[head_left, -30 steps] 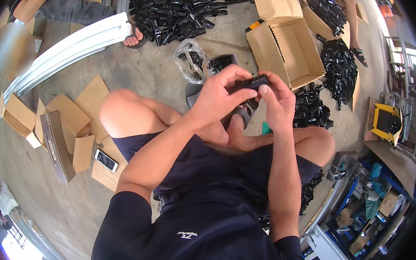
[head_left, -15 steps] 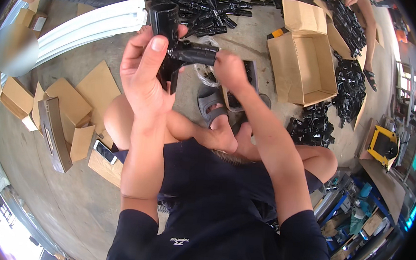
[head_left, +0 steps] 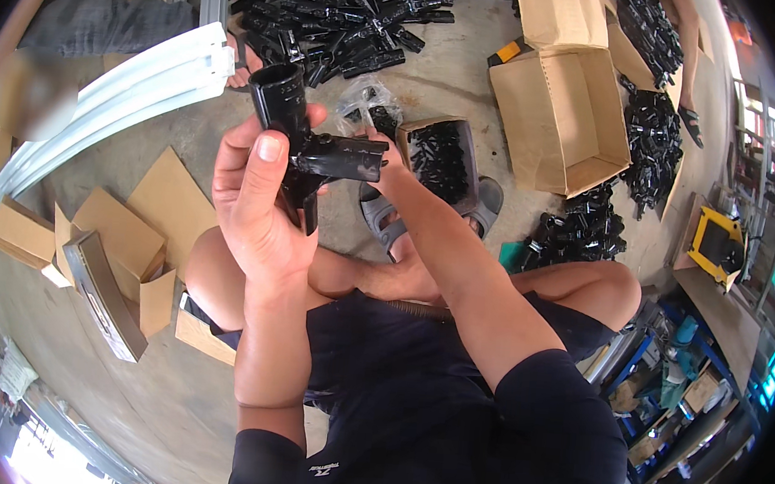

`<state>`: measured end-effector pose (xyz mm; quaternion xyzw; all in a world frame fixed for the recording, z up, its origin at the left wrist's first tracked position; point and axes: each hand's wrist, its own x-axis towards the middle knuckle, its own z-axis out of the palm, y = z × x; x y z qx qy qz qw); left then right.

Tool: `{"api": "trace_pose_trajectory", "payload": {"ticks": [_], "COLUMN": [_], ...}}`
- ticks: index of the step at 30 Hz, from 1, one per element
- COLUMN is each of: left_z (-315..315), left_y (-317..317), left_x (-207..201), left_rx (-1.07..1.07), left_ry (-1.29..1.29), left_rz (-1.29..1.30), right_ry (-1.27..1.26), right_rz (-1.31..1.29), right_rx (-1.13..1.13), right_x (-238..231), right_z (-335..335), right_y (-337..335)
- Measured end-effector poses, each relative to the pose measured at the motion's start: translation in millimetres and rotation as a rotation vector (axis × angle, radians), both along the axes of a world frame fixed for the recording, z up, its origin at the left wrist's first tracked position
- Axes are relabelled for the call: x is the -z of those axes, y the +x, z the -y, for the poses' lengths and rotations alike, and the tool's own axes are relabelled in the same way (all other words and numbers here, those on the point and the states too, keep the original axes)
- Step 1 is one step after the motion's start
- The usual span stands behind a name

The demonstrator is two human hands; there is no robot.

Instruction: The person sits on the floor and assembles black plastic pipe components by fitting straight sections into T-shaped connectors.

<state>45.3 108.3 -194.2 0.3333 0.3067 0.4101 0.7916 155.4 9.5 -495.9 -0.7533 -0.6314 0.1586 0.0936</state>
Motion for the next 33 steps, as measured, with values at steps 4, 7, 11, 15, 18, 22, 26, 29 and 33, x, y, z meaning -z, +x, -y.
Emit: {"api": "trace_pose_trajectory", "payload": {"ticks": [4,7,11,15,18,22,26,29,33], "left_z": [-1.4,0.9,8.2,41.2,71.2,115.8,142.6,162.9,187.5], "left_y": [1.5,6.7,2.2,11.7,18.4,35.3,43.0,50.1,59.4], "left_x": [1.8,1.9,5.4,1.3,0.3,-6.9,-15.8,-13.0,-13.9], "left_rx": [0.001,0.0,0.124,0.231,0.304,0.344,0.373,0.366,0.367], "left_ry": [0.001,-0.02,0.005,0.066,0.055,0.099,0.097,0.159,0.234], "left_rz": [0.048,0.072,0.101,-0.002,-0.044,-0.053,-0.047,-0.066,-0.095], "right_ry": [0.093,0.279,0.294,0.299,0.397,0.694,0.684,0.687,0.647], "right_rz": [-0.109,-0.155,-0.565,-0.836,-1.11,-1.398,-1.558,-1.617,-1.558], "right_rx": [0.062,0.146,0.375,0.63,0.726,0.644,0.605,0.591,0.667], "right_x": [-34.2,-60.5,-151.6,-239.3,-292.6,-320.7,-327.5,-323.8,-325.5], "right_z": [4.6,19.4,64.2,110.4,136.7,172.8,199.0,213.3,231.5], "right_y": [-6.8,-7.3,16.4,50.7,66.0,74.7,75.0,71.6,74.5]}}
